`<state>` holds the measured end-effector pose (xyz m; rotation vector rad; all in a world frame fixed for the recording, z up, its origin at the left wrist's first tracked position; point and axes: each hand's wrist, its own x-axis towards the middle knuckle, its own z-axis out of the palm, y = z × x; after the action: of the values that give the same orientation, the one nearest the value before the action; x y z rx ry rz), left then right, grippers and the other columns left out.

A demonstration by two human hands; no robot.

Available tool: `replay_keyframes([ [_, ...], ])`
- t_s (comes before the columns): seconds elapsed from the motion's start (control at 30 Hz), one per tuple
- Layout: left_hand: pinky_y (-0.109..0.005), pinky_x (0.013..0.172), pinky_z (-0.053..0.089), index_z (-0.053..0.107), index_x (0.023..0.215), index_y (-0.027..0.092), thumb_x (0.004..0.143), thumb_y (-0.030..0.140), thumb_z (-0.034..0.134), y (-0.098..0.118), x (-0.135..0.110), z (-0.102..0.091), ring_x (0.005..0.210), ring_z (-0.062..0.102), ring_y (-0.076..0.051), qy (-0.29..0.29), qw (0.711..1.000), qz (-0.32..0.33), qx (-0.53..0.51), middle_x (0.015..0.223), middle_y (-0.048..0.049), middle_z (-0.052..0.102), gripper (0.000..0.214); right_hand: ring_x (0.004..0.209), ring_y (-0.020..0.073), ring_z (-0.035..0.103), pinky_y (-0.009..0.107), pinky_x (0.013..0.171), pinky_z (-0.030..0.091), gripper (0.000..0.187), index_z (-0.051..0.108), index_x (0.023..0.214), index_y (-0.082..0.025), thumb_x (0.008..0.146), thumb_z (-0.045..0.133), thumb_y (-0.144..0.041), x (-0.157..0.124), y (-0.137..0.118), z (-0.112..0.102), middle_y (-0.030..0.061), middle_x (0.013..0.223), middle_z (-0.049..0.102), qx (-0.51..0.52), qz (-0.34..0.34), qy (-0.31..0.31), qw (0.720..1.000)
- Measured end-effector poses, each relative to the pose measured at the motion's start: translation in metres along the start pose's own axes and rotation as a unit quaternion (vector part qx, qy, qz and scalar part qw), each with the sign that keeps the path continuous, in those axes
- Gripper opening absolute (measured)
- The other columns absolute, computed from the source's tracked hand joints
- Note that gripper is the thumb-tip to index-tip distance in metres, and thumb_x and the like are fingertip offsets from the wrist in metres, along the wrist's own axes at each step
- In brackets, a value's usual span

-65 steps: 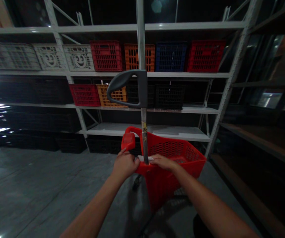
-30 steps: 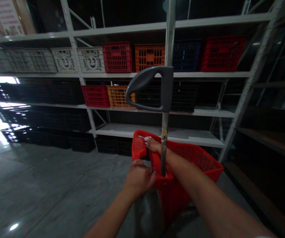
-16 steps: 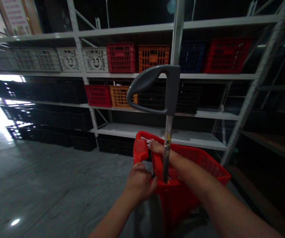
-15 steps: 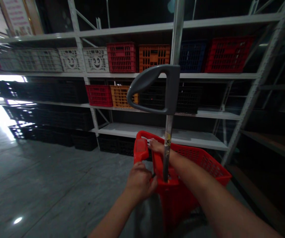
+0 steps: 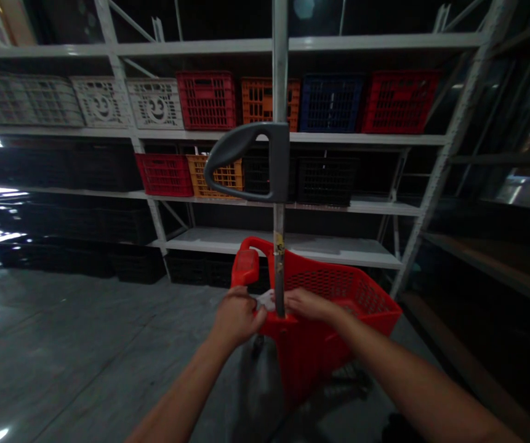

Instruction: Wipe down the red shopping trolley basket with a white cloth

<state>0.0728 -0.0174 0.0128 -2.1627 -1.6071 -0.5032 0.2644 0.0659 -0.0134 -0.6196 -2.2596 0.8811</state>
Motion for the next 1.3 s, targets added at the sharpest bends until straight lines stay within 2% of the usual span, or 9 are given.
replay_keyframes([
  [0.13, -0.028, 0.066, 0.04, 0.063, 0.055, 0.016, 0.079, 0.035, 0.038, -0.005, 0.002, 0.001, 0.063, 0.056, -0.016, -0.004, 1.0, -0.002, 0.006, 0.058, -0.0065, 0.061, 0.039, 0.091, 0.0178, 0.058, 0.03, 0.082, 0.043, 0.042, 0.059, 0.11, -0.017, 0.093, 0.026, -0.038, -0.028, -0.022, 0.018, 0.0053, 0.099, 0.064, 0.012, -0.011, 0.052, 0.999],
  [0.33, -0.028, 0.068, 0.041, 0.061, 0.053, 0.017, 0.08, 0.035, 0.037, -0.016, 0.003, 0.001, 0.064, 0.056, -0.016, 0.007, 0.999, 0.031, 0.007, 0.055, -0.0056, 0.06, 0.041, 0.095, 0.0205, 0.053, 0.035, 0.086, 0.038, 0.036, 0.054, 0.112, -0.018, 0.094, 0.025, -0.029, -0.049, -0.007, 0.065, 0.0095, 0.102, 0.061, -0.292, -0.005, 0.203, 0.935],
  [0.53, -0.029, 0.075, 0.043, 0.06, 0.052, 0.017, 0.08, 0.033, 0.036, -0.034, -0.001, 0.005, 0.067, 0.058, -0.017, 0.008, 0.999, 0.047, -0.005, 0.054, -0.005, 0.061, 0.04, 0.078, 0.0169, 0.054, 0.044, 0.099, 0.024, 0.036, 0.06, 0.084, -0.019, 0.094, 0.025, -0.024, -0.12, 0.065, 0.011, 0.0035, 0.078, 0.062, -0.427, 0.034, 0.211, 0.879],
  [0.63, -0.029, 0.077, 0.044, 0.059, 0.05, 0.017, 0.079, 0.032, 0.036, -0.04, -0.001, 0.006, 0.069, 0.059, -0.017, 0.012, 0.999, 0.047, -0.017, 0.054, -0.0051, 0.061, 0.04, 0.08, 0.0166, 0.053, 0.047, 0.102, 0.014, 0.035, 0.06, 0.082, -0.019, 0.094, 0.027, -0.022, -0.142, 0.078, -0.004, 0.0021, 0.078, 0.062, -0.437, 0.077, 0.218, 0.869],
  [0.73, -0.031, 0.08, 0.044, 0.06, 0.051, 0.017, 0.079, 0.033, 0.035, -0.041, 0.0, 0.005, 0.07, 0.06, -0.018, 0.009, 0.999, 0.048, -0.021, 0.055, -0.0051, 0.063, 0.041, 0.085, 0.0167, 0.053, 0.042, 0.098, 0.021, 0.033, 0.06, 0.088, -0.02, 0.094, 0.028, -0.021, -0.124, 0.059, 0.017, 0.0024, 0.083, 0.063, -0.399, 0.1, 0.237, 0.88],
  [0.9, -0.031, 0.081, 0.044, 0.061, 0.052, 0.017, 0.079, 0.033, 0.035, -0.044, 0.0, 0.006, 0.071, 0.06, -0.017, 0.015, 0.998, 0.042, -0.032, 0.056, -0.0043, 0.064, 0.041, 0.09, 0.0175, 0.05, 0.036, 0.086, 0.028, 0.028, 0.052, 0.115, -0.029, 0.092, 0.036, -0.026, -0.045, -0.008, 0.082, 0.0016, 0.093, 0.061, -0.339, 0.071, 0.247, 0.905],
  [1.0, -0.029, 0.075, 0.045, 0.06, 0.05, 0.018, 0.077, 0.033, 0.037, -0.048, 0.0, 0.006, 0.07, 0.059, -0.017, 0.029, 0.998, 0.033, -0.039, 0.054, -0.004, 0.062, 0.039, 0.091, 0.018, 0.05, 0.037, 0.086, 0.027, 0.029, 0.05, 0.118, -0.028, 0.092, 0.037, -0.028, -0.021, -0.026, 0.097, 0.0028, 0.097, 0.06, -0.334, 0.063, 0.261, 0.904],
  [1.13, -0.027, 0.072, 0.044, 0.058, 0.049, 0.018, 0.077, 0.034, 0.036, -0.057, 0.002, 0.003, 0.069, 0.059, -0.017, 0.021, 0.998, 0.039, -0.049, 0.054, -0.004, 0.061, 0.04, 0.092, 0.016, 0.051, 0.04, 0.095, 0.021, 0.028, 0.052, 0.115, -0.026, 0.091, 0.039, -0.022, -0.038, 0.002, 0.083, 0.0016, 0.099, 0.062, -0.344, 0.021, 0.221, 0.912],
  [1.3, -0.028, 0.073, 0.044, 0.058, 0.052, 0.018, 0.079, 0.035, 0.034, -0.074, 0.004, 0.001, 0.072, 0.058, -0.017, 0.003, 0.996, 0.06, -0.061, 0.059, -0.0042, 0.062, 0.04, 0.091, 0.0152, 0.054, 0.047, 0.104, 0.007, 0.029, 0.058, 0.105, -0.023, 0.091, 0.033, -0.018, -0.111, 0.068, 0.032, 0.0018, 0.099, 0.064, -0.405, 0.045, 0.227, 0.884],
])
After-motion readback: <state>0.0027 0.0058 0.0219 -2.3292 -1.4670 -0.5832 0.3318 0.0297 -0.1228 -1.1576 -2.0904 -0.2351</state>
